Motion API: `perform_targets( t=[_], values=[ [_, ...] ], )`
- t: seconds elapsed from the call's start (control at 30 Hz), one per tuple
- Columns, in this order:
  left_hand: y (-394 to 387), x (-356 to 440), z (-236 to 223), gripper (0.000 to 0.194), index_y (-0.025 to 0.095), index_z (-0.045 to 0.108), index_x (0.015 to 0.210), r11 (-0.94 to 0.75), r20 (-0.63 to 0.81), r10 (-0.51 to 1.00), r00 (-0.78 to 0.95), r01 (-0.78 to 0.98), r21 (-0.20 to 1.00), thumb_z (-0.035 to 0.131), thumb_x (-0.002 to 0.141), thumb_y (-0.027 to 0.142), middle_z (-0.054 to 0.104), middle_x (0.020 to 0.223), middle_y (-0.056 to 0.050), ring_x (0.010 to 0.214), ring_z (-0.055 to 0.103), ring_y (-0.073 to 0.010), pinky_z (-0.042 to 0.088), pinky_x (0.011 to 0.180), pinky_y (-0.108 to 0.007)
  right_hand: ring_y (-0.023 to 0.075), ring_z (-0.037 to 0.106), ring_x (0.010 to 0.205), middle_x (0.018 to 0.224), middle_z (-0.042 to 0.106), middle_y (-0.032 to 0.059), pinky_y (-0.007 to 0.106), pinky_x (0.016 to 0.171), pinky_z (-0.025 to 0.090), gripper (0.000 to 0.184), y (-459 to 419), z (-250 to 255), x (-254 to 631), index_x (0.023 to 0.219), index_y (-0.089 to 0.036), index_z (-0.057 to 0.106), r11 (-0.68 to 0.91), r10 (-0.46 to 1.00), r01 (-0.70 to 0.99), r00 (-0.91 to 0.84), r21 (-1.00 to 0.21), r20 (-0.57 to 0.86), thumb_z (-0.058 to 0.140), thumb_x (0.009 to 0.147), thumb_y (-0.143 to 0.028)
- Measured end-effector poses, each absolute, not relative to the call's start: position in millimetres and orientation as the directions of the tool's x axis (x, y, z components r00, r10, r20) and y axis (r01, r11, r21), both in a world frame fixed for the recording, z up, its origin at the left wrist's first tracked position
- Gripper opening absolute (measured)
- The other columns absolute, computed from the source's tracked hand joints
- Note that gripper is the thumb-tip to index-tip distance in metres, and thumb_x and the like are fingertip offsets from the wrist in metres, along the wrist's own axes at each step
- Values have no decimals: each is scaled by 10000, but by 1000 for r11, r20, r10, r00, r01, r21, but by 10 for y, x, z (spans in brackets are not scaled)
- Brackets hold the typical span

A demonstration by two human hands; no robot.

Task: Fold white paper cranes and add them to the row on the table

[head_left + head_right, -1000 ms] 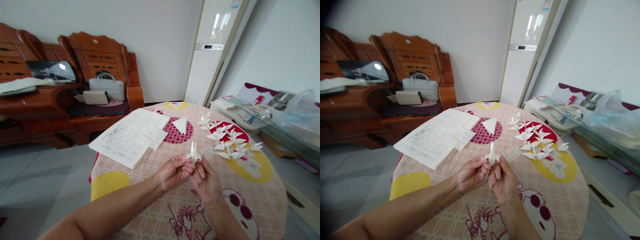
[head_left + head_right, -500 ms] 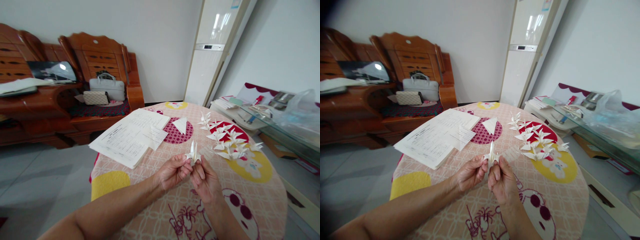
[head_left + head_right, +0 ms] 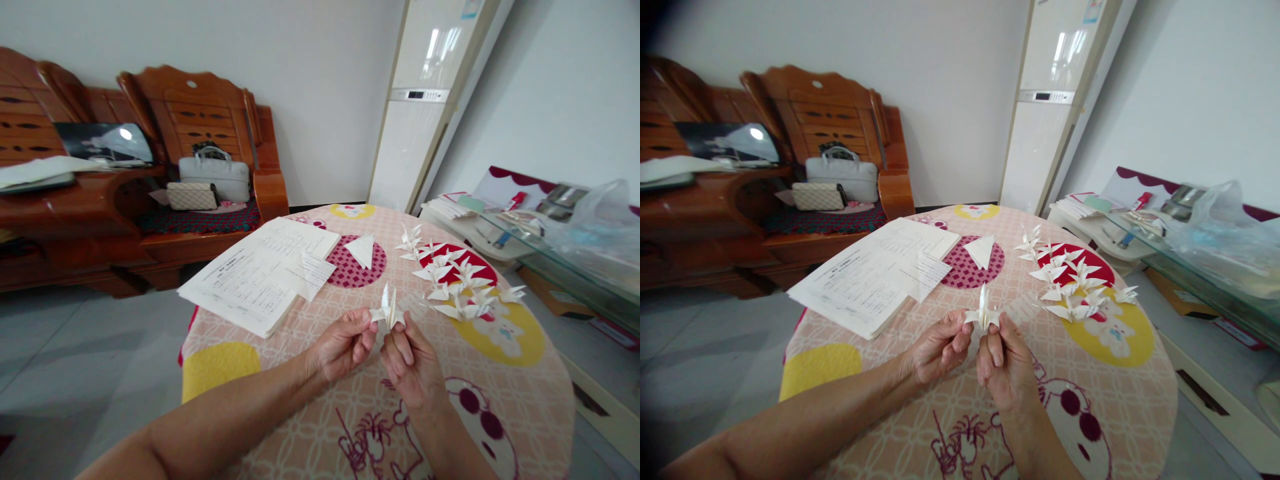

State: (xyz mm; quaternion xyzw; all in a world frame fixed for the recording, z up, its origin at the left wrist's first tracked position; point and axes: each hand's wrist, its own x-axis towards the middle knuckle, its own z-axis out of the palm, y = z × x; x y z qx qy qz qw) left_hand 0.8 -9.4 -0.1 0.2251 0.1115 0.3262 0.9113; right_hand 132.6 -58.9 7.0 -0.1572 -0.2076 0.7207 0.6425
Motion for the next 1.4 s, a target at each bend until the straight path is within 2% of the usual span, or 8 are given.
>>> perform_targets(
  t=[0.2,0.4,0.6,0.77,0.93,1.03,1.17,1.4],
  values=[
    [-115,-2,30,211,110,553,712,648,-27,663,748,-555,521,718,783,222,486,457,72,276,282,12,249,295,-79,77,412,268,368,456,-88,167,295,451,290,-616,102,1303,701,-153,659,-118,982,-862,-175,-493,72,547,924,-299],
    [-136,-8,30,188,117,564,729,634,2,665,747,-565,528,692,810,230,474,461,76,276,242,6,224,279,-94,75,394,275,370,398,-96,162,312,459,306,-629,118,1295,719,-157,658,-126,978,-859,-192,-497,83,511,945,-302],
    [-92,-28,43,151,78,616,847,697,-40,636,771,-550,460,681,832,214,543,551,41,348,436,-2,363,346,-73,64,357,274,385,344,-109,146,307,443,295,-627,111,1342,778,-158,670,-65,987,-862,-131,-503,97,479,963,-286],
    [-72,-61,42,125,88,600,756,669,18,647,762,-579,465,689,813,154,608,583,15,375,503,-13,428,384,-67,65,347,268,375,311,-117,140,305,436,275,-616,105,1352,793,-168,668,-56,989,-846,-121,-530,88,501,953,-315],
    [-49,-60,19,261,88,609,753,673,-4,629,777,-543,501,679,834,326,654,604,-32,447,604,-65,483,431,-95,63,304,240,355,270,-127,130,278,394,285,-607,112,1349,766,-183,648,-61,985,-824,-140,-563,99,502,950,-345],
    [-1,-35,8,358,82,628,772,651,-29,665,746,-560,513,585,889,418,656,612,-43,457,608,-71,493,432,-111,65,339,246,354,320,-118,138,275,401,313,-607,129,1362,698,-182,625,-54,990,-815,-119,-576,76,510,945,-337],
    [18,-13,29,177,75,652,886,594,-55,701,711,-540,596,689,822,235,693,728,-49,546,646,-80,530,498,-123,86,400,247,330,376,-79,183,270,431,494,-597,131,1354,478,-190,494,-63,992,-770,-119,-635,46,496,944,-355],
    [-13,-25,49,229,65,633,762,606,-113,681,723,-470,642,746,759,264,669,674,-37,482,608,-70,502,450,-123,120,395,189,295,418,-77,223,216,383,358,-591,135,1305,593,-169,583,-68,998,-680,-54,-730,-43,592,875,-389]
  ],
)
